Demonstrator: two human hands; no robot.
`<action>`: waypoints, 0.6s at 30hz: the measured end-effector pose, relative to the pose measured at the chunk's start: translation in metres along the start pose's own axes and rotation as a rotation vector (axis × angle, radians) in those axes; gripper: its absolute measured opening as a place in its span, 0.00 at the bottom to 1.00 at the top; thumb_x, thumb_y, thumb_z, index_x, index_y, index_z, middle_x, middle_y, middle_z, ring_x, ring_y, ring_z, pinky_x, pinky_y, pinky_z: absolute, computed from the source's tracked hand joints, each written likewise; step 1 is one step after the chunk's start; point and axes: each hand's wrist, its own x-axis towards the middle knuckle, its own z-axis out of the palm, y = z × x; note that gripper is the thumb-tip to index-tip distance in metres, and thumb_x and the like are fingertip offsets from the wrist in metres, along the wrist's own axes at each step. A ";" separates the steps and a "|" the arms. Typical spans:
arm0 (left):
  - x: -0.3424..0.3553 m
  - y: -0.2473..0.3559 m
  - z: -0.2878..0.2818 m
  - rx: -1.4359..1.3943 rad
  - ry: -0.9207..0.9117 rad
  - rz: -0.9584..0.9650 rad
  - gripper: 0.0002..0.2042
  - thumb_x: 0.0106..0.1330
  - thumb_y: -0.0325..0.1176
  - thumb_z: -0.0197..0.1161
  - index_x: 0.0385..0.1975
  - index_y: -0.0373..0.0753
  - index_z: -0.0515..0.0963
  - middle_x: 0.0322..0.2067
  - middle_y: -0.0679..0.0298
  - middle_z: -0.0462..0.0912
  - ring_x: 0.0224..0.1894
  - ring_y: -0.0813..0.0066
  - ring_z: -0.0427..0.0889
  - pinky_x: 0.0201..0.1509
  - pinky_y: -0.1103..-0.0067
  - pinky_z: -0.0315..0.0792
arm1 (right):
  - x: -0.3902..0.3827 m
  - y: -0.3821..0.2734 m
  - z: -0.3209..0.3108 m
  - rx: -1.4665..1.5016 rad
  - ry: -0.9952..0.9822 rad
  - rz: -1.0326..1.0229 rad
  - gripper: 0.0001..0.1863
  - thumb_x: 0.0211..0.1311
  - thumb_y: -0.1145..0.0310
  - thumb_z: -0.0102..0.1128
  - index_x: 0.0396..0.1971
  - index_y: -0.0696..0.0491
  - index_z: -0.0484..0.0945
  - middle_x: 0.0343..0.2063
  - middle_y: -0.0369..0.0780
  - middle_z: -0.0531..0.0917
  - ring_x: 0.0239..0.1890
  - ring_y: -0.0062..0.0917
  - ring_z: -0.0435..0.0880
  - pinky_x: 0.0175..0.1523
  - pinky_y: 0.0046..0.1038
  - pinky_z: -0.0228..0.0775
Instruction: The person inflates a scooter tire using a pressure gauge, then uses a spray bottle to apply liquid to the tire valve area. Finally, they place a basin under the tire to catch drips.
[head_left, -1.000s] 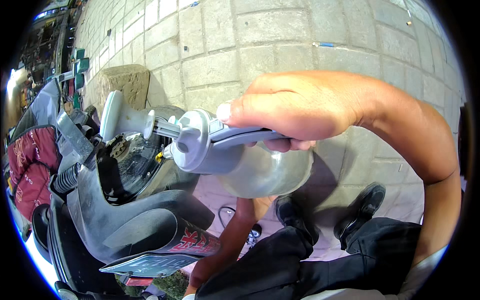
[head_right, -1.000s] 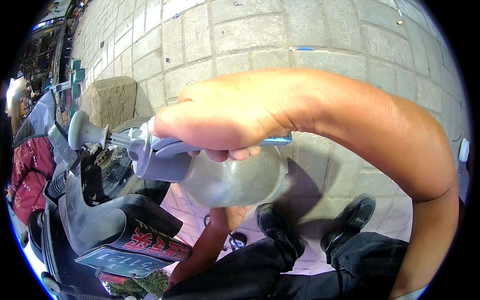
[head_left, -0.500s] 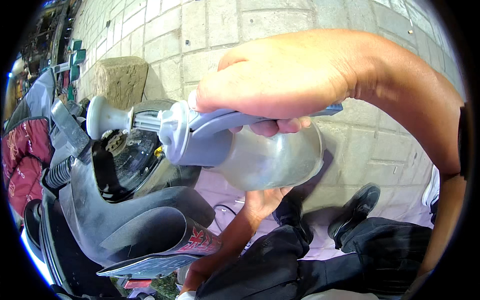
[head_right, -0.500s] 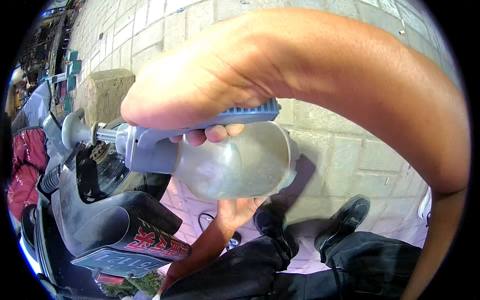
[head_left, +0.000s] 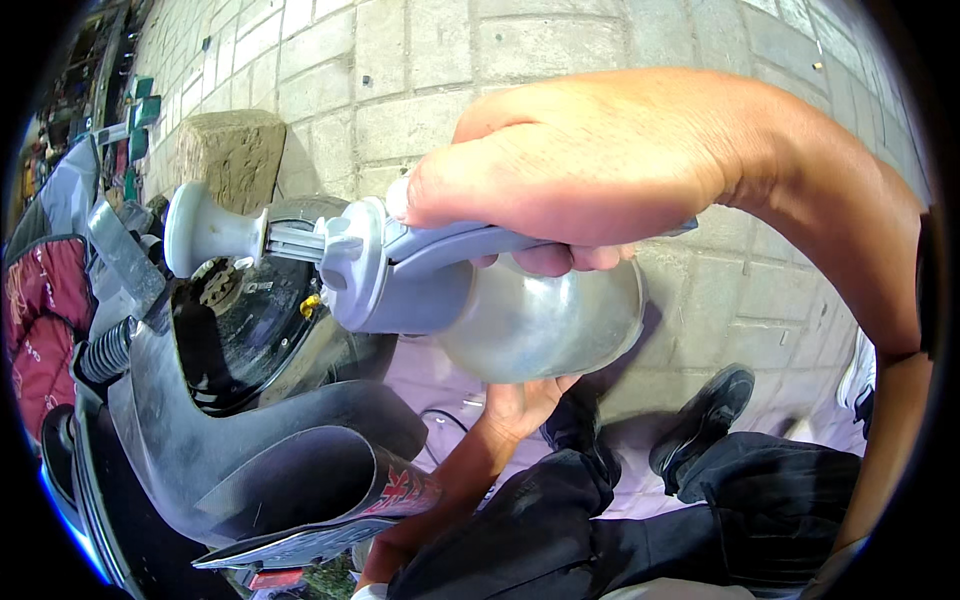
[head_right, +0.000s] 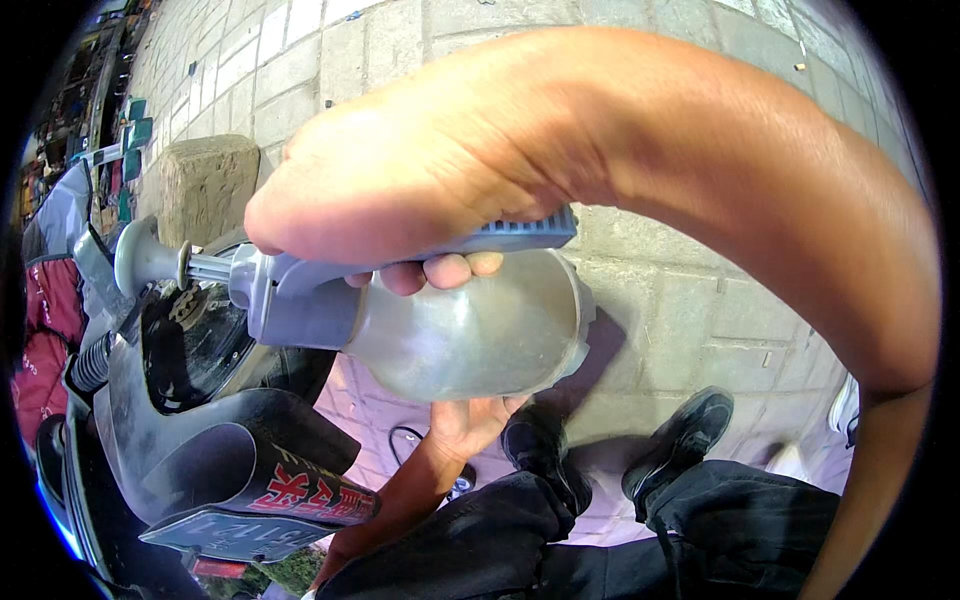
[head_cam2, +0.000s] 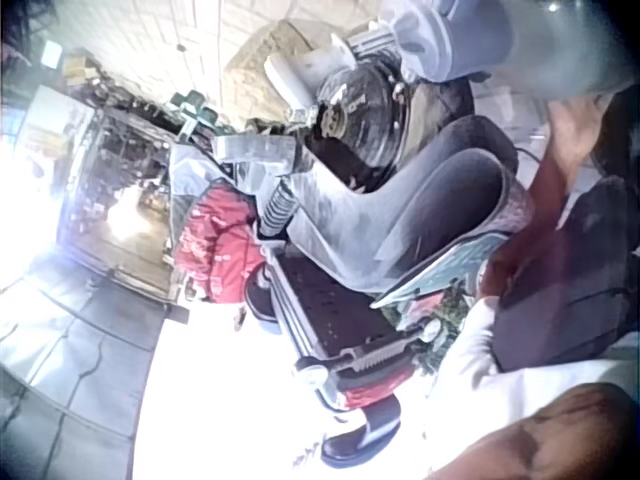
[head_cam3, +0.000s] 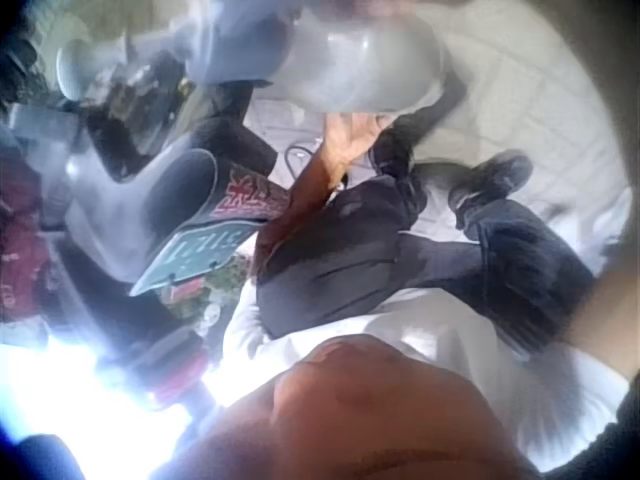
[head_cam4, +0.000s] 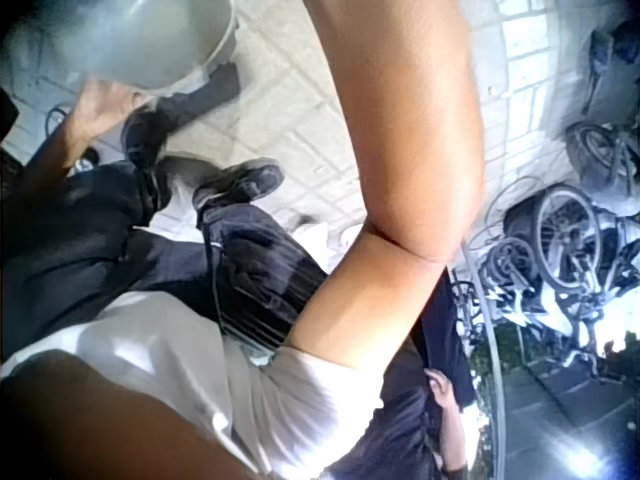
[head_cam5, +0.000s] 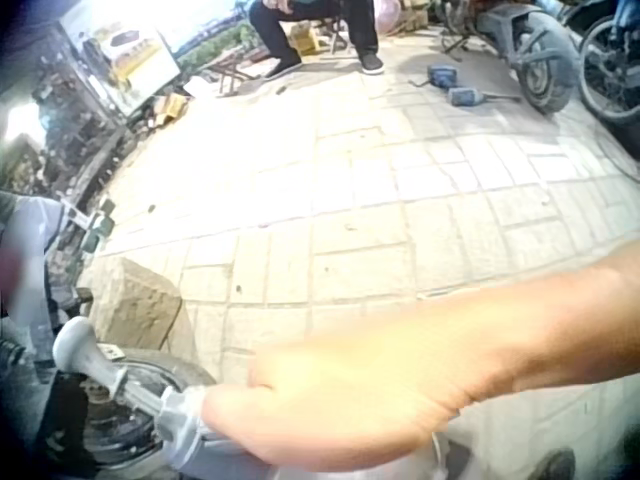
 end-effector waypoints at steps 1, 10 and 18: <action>0.002 -0.001 -0.004 -0.005 -0.019 -0.010 0.28 0.67 0.55 0.50 0.61 0.45 0.65 0.60 0.64 0.69 0.63 0.65 0.67 0.66 0.63 0.63 | -0.002 0.004 0.001 0.011 0.008 -0.006 0.29 0.65 0.48 0.41 0.14 0.55 0.73 0.09 0.33 0.68 0.12 0.18 0.64 0.20 0.24 0.57; -0.012 -0.006 -0.034 0.221 0.016 -0.037 0.29 0.72 0.54 0.40 0.65 0.40 0.59 0.63 0.61 0.66 0.64 0.63 0.66 0.66 0.62 0.61 | -0.043 0.084 0.024 0.295 0.065 -0.031 0.39 0.69 0.40 0.32 0.17 0.58 0.76 0.12 0.36 0.74 0.15 0.19 0.71 0.23 0.22 0.65; -0.031 -0.021 -0.063 0.933 0.000 -0.012 0.28 0.73 0.51 0.41 0.67 0.39 0.55 0.64 0.59 0.63 0.65 0.63 0.64 0.67 0.62 0.60 | -0.095 0.130 0.081 0.681 0.256 0.028 0.29 0.70 0.50 0.37 0.20 0.58 0.73 0.15 0.36 0.72 0.20 0.19 0.69 0.28 0.23 0.62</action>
